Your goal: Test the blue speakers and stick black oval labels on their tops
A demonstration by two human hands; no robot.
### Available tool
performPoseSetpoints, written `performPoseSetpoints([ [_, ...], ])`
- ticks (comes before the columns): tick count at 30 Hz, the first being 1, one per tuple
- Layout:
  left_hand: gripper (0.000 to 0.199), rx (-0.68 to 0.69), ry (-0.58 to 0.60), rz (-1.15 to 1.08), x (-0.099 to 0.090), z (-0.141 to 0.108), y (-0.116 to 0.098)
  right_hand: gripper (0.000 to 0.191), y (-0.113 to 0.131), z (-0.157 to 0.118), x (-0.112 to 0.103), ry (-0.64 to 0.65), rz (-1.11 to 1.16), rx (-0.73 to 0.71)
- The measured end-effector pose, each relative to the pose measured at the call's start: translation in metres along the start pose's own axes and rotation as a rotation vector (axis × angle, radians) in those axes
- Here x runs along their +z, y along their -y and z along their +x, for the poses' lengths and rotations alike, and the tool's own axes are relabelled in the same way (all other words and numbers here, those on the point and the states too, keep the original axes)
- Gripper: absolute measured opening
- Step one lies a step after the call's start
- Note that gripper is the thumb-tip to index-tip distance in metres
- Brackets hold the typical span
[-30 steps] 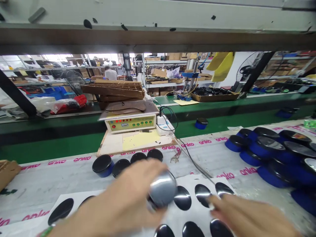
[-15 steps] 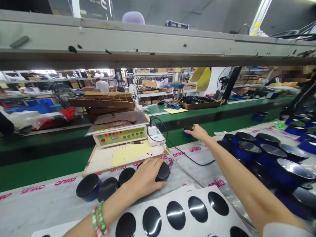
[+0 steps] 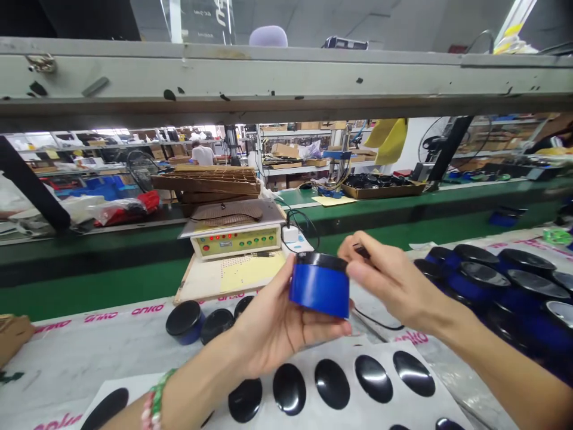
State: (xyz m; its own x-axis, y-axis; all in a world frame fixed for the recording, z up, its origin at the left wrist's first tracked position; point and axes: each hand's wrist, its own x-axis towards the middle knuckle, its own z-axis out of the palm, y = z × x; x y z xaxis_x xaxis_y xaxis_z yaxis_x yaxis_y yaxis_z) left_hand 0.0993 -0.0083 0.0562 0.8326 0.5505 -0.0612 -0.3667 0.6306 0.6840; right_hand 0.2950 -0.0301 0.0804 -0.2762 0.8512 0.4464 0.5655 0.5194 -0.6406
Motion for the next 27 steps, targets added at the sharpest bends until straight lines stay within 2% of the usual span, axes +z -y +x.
performPoseSetpoints([
  [3,0.047,0.137,-0.155,0.019,-0.002,-0.025,0.001,0.030,0.021,-0.012,0.009,-0.055,-0.214,-0.161],
  [5,0.044,0.187,-0.192,0.055,-0.006,-0.036,0.002,0.025,0.031,-0.016,0.017,-0.054,-0.317,-0.304],
  [9,0.035,0.297,-0.238,0.132,-0.010,-0.047,0.002,0.013,0.043,-0.019,0.035,-0.159,-0.449,-0.523],
  [14,0.042,0.341,-0.214,0.366,-0.010,-0.054,0.003,0.007,0.047,-0.024,0.042,-0.230,-0.585,-0.594],
  [20,0.053,0.555,-0.349,0.861,-0.013,-0.062,0.009,0.019,0.055,-0.034,0.046,-0.196,-0.867,-0.598],
  [22,0.058,0.626,-0.366,1.005,-0.013,-0.065,0.010,0.016,0.051,-0.034,0.050,-0.205,-0.803,-0.586],
  [24,0.063,0.726,-0.403,1.186,-0.011,-0.070,0.009,0.016,0.044,-0.033,0.056,-0.211,-0.561,-0.523],
  [27,0.070,0.897,-0.459,1.641,-0.005,-0.075,0.007,0.015,0.030,-0.034,0.069,-0.142,-0.167,-0.364],
])
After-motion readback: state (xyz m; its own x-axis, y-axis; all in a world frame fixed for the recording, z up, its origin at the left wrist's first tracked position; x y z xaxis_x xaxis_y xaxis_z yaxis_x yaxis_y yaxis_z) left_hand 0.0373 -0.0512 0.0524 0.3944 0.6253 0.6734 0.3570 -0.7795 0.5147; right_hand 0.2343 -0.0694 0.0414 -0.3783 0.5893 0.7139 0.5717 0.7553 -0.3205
